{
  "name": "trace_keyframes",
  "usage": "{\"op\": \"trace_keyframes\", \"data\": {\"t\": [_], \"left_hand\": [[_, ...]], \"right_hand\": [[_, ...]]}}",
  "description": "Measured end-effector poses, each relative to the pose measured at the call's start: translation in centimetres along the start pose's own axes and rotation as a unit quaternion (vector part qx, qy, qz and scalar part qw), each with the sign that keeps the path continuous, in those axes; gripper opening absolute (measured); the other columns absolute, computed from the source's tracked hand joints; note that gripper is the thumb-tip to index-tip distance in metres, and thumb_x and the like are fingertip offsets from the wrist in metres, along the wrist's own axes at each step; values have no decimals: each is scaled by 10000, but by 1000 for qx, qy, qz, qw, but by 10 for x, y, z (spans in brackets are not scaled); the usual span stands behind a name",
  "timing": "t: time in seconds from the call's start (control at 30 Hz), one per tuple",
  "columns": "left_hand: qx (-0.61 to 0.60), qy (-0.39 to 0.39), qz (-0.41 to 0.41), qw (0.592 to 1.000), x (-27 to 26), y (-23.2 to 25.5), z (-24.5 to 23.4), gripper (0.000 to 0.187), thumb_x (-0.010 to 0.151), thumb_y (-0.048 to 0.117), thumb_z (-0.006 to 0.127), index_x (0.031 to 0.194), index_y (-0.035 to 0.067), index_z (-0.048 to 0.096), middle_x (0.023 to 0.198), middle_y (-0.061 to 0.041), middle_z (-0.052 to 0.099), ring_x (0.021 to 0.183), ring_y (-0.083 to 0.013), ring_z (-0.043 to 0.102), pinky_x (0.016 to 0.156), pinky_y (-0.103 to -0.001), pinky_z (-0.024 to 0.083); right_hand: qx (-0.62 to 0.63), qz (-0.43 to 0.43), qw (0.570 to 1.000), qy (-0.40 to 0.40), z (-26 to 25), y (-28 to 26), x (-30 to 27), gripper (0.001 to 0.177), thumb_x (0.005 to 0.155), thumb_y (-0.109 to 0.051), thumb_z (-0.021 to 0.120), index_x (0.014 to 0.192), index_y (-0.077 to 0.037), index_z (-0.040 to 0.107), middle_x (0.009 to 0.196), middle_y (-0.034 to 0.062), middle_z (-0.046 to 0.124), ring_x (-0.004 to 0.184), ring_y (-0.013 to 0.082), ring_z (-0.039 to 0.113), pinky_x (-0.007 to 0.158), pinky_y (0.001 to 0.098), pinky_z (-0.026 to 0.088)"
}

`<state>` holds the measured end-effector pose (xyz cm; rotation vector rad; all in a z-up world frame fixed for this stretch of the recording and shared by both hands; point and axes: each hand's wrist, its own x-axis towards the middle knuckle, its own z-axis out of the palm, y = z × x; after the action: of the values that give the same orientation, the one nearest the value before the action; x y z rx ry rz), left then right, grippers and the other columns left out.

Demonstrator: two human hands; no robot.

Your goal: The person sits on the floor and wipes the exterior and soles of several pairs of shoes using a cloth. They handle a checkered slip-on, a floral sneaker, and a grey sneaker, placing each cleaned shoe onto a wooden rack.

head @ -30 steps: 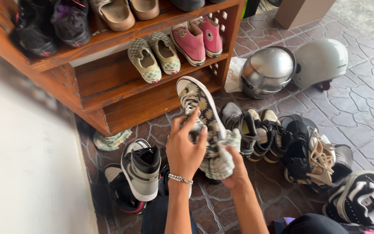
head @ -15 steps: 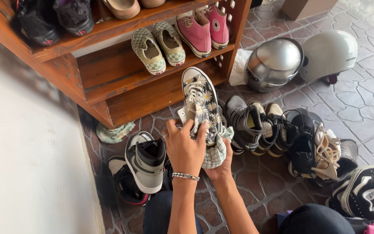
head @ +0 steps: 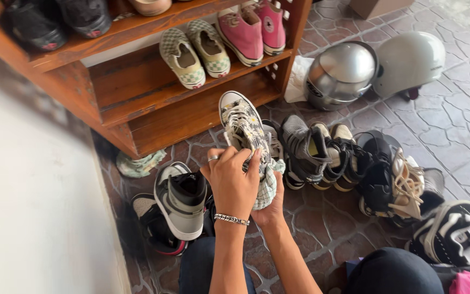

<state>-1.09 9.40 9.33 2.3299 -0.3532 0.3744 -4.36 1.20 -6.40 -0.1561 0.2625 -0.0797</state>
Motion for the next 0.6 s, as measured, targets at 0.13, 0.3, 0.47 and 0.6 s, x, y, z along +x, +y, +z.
{"op": "trace_keyframes", "data": {"t": [0.13,0.3,0.47,0.6], "left_hand": [[20,4,-26,999,2,-8,-7,225,908,341,719,960,136,795,871,-67,685,985,-340,536,855,-494,383],[30,6,3,1000,-1,-15,-14,218,824,269,730,959,108,789,934,-64,723,1027,-379,524,857,-537,356],[14,24,134,991,3,-12,-10,129,891,181,705,869,69,764,976,-74,725,1226,-297,544,1130,-570,250],[16,17,161,987,8,-6,-16,171,905,194,720,813,56,763,936,-85,714,1249,-282,539,1224,-575,177]], "right_hand": [[12,9,1000,-19,0,11,5,528,1034,-488,444,1336,-90,617,1222,105,705,1093,258,687,967,433,558],[2,43,999,-33,3,19,4,599,999,-571,422,1325,-108,617,1241,114,695,1106,273,683,953,437,556],[-33,37,999,3,12,17,6,664,982,-651,382,1335,-134,604,1267,102,685,1139,270,669,952,434,553],[-39,34,999,10,15,5,4,635,1006,-638,367,1357,-161,595,1292,72,680,1165,253,662,972,428,548]]}}
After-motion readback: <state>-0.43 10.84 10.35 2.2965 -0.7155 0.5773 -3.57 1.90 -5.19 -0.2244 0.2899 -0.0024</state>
